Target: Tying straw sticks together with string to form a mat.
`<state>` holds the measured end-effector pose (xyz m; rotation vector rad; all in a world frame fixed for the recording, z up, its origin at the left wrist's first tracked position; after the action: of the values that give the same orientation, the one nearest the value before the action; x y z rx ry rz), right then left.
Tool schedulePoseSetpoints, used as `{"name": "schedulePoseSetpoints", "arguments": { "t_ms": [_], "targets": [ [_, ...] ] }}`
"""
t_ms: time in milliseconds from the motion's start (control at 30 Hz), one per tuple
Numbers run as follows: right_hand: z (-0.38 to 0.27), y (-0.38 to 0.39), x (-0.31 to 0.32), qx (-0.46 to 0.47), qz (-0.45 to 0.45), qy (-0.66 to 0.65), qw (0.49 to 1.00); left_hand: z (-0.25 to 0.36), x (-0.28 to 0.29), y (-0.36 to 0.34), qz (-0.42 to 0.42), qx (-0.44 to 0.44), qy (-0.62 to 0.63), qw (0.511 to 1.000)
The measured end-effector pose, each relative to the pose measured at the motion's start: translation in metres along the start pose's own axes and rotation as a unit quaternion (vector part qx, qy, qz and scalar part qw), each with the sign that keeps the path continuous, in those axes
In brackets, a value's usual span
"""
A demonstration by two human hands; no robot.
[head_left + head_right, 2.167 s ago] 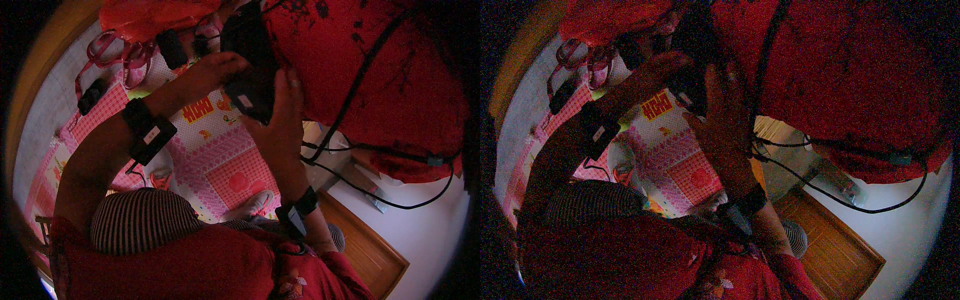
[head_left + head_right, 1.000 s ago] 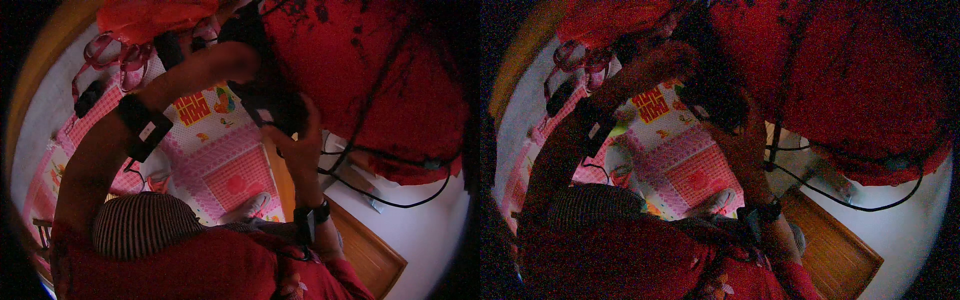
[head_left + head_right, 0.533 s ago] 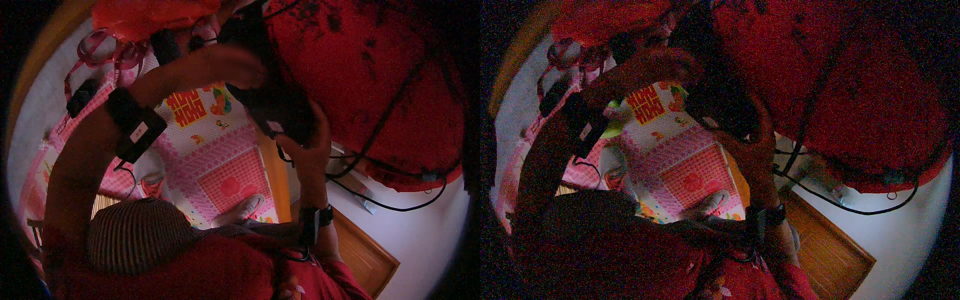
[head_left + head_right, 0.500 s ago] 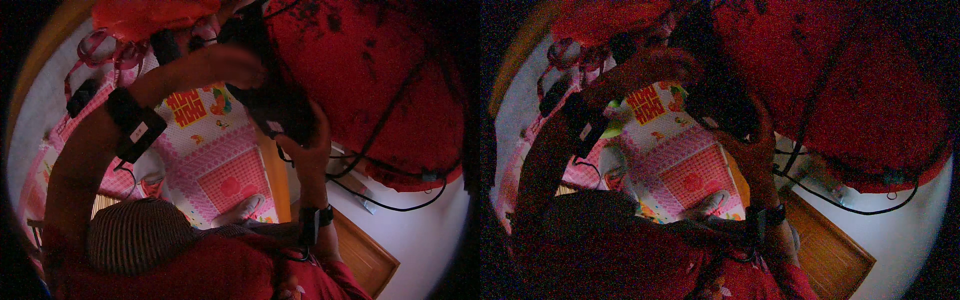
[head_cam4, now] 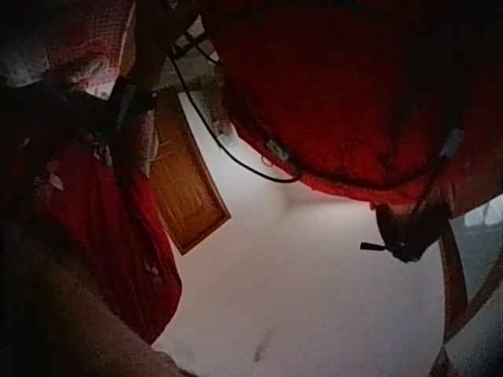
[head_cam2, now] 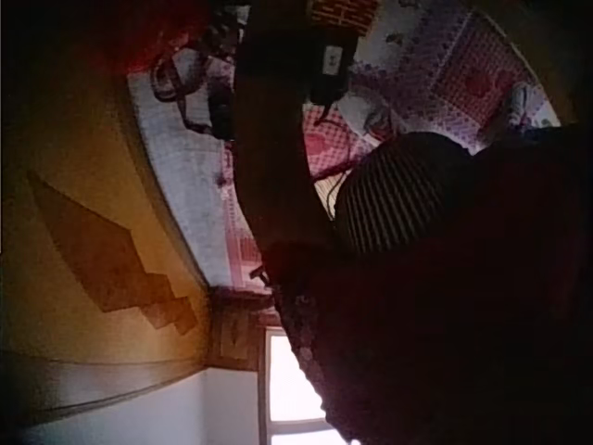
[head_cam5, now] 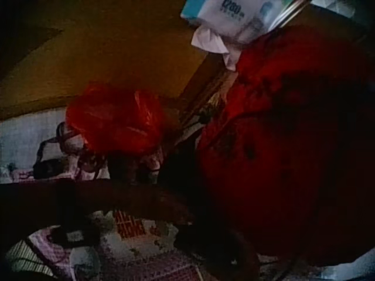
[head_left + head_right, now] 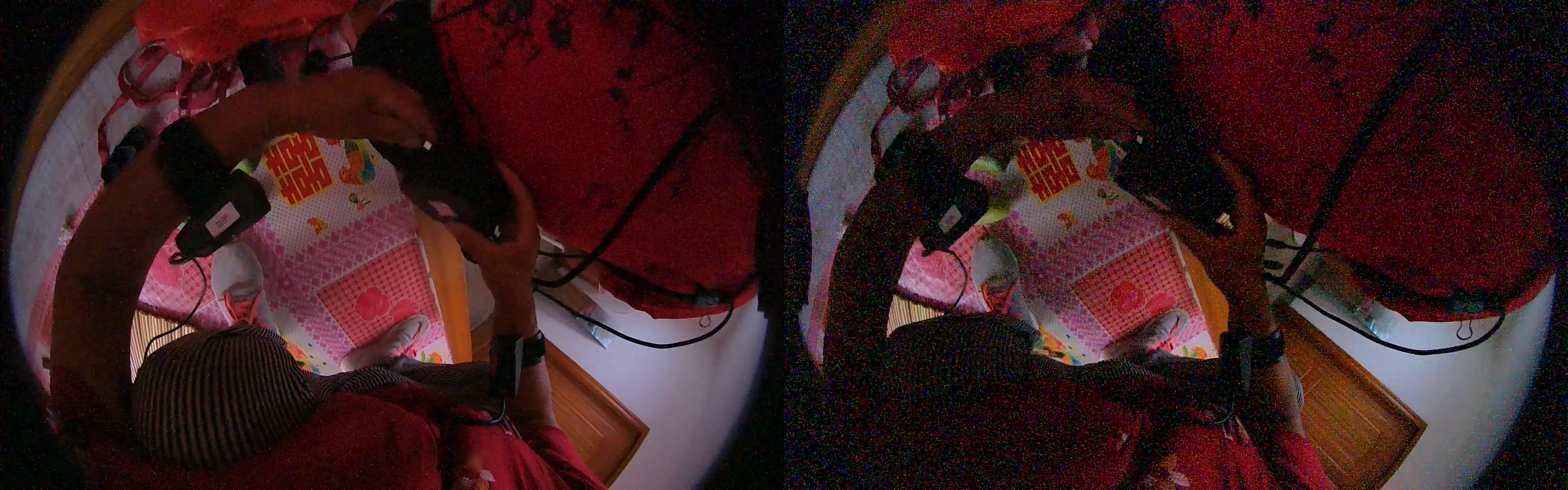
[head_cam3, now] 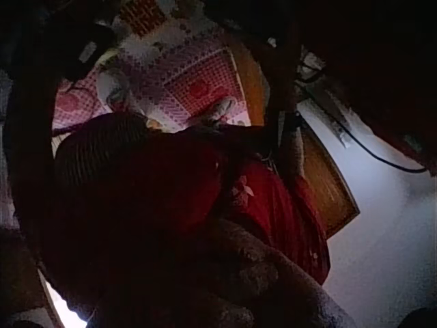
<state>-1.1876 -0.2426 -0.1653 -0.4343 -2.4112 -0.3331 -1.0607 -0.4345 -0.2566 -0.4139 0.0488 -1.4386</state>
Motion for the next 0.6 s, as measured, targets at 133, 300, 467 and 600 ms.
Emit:
{"name": "schedulePoseSetpoints", "arguments": {
  "t_ms": [133,300,467,600],
  "targets": [
    [0.002,-0.001,0.002,-0.017,-0.004,0.055,0.998,0.012,0.004,-0.004,-0.032,-0.059,-0.16,0.985],
    [-0.003,-0.001,0.0,-0.005,-0.004,0.075,0.997,0.019,0.002,-0.003,-0.024,-0.076,-0.258,0.963],
    [0.001,-0.001,-0.002,-0.007,-0.005,0.08,0.997,0.019,0.004,-0.006,0.001,-0.091,-0.214,0.973],
    [0.0,-0.002,-0.002,0.007,-0.02,0.075,0.997,0.013,-0.002,0.002,0.018,-0.05,-0.112,0.992]
  ]
}}
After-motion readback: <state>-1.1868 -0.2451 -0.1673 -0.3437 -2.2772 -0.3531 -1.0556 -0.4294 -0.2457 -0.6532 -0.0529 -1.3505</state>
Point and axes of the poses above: each hand's wrist, its own y-axis away from the middle knuckle, its own x-axis out of the back of the hand, z = x × y, the point moved 3 cm from there along -y, towards the middle knuckle, and after that the axes turned 2 degrees about -y, right-handed, at the moved point
